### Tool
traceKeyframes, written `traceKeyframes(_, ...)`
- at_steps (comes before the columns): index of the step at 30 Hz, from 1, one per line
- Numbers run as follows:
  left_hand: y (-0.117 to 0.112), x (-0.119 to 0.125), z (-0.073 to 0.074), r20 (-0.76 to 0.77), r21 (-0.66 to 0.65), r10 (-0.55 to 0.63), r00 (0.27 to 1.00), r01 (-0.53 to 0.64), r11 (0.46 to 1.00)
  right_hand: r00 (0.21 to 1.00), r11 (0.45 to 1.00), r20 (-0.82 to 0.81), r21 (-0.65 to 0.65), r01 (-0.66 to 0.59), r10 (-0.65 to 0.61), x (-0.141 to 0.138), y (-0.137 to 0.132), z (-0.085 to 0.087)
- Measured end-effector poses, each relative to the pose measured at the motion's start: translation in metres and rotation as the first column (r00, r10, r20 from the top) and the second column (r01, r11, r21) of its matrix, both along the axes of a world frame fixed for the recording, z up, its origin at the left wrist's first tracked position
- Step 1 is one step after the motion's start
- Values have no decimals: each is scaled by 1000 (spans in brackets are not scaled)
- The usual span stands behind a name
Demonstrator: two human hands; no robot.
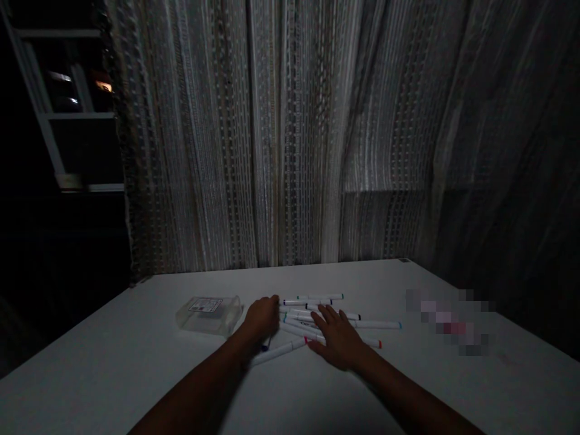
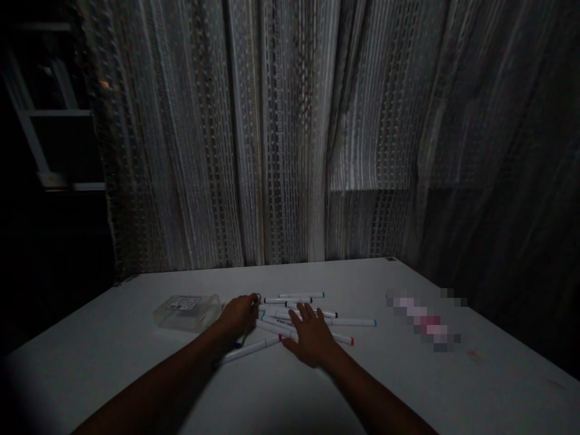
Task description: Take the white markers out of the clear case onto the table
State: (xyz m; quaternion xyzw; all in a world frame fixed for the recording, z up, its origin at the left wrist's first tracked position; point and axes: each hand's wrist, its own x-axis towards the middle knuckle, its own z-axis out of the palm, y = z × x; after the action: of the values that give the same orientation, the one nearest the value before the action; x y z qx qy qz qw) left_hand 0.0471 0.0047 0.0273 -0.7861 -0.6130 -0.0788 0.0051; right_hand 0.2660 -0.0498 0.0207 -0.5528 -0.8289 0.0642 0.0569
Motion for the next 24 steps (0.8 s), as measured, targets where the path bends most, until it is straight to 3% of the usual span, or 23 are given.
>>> traceKeyframes(6, -22, -13, -11, 151, 21, 23, 988, -26, 999, 992, 991, -39, 56, 120, -118, -14, 6, -3)
traceKeyframes(8, -38, -23, -20, 253, 112, -113, 961, 87, 990, 992, 992, -64, 58, 115, -112, -13, 5, 0)
traceKeyframes(11, -64, -38, -41, 230, 184, -375, 898, 339, 923, 997, 999, -67, 24, 31, -29, 5, -5, 3)
traceKeyframes(13, -76, -42, -54, 212, 200, -426, 879, 388, 900, 999, 1000, -49, -11, -23, 22, 21, -12, 2)
traceKeyframes(17, -77, -26, -71, 270, 258, -315, 910, 247, 934, 998, 1000, -61, 27, 15, -13, 29, -18, -9)
traceKeyframes(21, -68, 8, -71, 294, 275, -228, 928, 146, 950, 982, 974, -94, 144, 177, -165, 3, -10, -21)
traceKeyframes(24, -65, 22, -69, 305, 252, -183, 934, 106, 962, 970, 947, -106, 218, 237, -218, -9, -5, -19)
